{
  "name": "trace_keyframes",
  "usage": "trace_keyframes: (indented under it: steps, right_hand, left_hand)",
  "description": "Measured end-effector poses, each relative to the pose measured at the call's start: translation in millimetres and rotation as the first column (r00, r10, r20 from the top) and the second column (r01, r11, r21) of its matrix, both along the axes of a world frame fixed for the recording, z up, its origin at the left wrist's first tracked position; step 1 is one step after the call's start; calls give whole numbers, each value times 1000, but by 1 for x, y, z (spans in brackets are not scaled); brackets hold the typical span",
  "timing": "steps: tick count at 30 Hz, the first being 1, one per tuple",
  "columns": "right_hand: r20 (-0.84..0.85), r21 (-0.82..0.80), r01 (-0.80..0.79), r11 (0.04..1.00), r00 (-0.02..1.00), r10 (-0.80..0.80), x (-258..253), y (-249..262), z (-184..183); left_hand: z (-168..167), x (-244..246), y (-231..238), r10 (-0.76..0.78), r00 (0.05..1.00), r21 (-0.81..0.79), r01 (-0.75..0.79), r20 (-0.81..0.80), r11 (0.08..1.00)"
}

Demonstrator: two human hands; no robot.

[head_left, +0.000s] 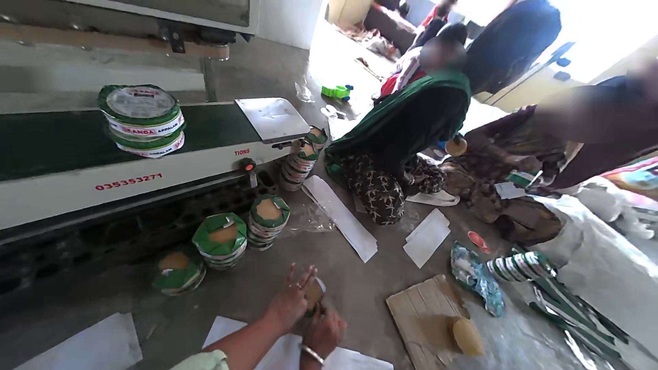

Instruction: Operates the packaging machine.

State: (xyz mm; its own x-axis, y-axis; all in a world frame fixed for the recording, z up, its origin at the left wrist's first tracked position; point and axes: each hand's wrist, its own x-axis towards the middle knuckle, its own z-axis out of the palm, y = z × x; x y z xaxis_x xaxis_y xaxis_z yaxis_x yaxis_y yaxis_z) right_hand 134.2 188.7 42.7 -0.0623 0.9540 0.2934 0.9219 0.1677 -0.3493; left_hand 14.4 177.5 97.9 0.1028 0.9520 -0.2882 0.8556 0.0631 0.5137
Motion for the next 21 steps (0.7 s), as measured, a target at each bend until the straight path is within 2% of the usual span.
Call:
trace_keyframes:
  steps: [1,4,7,10,12,15,17,19,21]
  right_hand:
    - [62,43,-35,998,998,33,-2,-13,-1]
    - [104,-209,-97,973,987,121,-1,-25,20]
    - [-165,-422,-87,903,986,18,15,19,25]
    - [-397,-536,-186,824,916,-51,17,63,11]
    - [-377,-475,-222,852,926,31,15,65,6]
    - [-118,-114,-141,983,985,127,9,27,-1]
    - [59,34,-145,989,988,143,1,-4,-6]
    - [127,-91,-180,979,973,191,-3,-20,7]
    - [24,-249,-200,947,977,213,4,-9,18]
  left_hand:
    - [1,2,-3,36,999,-38,-35,21,999]
    - [-5,3,-9,115,993,-102,-112,29,989]
    - [-9,2,-6,206,977,-79,-202,47,976]
    - [-7,3,-2,259,961,-72,-253,95,965]
    - [-6,2,-2,225,972,-37,-223,69,974]
    - [1,2,-2,184,983,-38,-183,16,982]
    - [8,5,-3,156,988,-124,-156,-11,980]
    - [8,6,-6,157,987,-188,-158,-22,969]
    - [5,6,-8,182,983,-187,-183,-21,965]
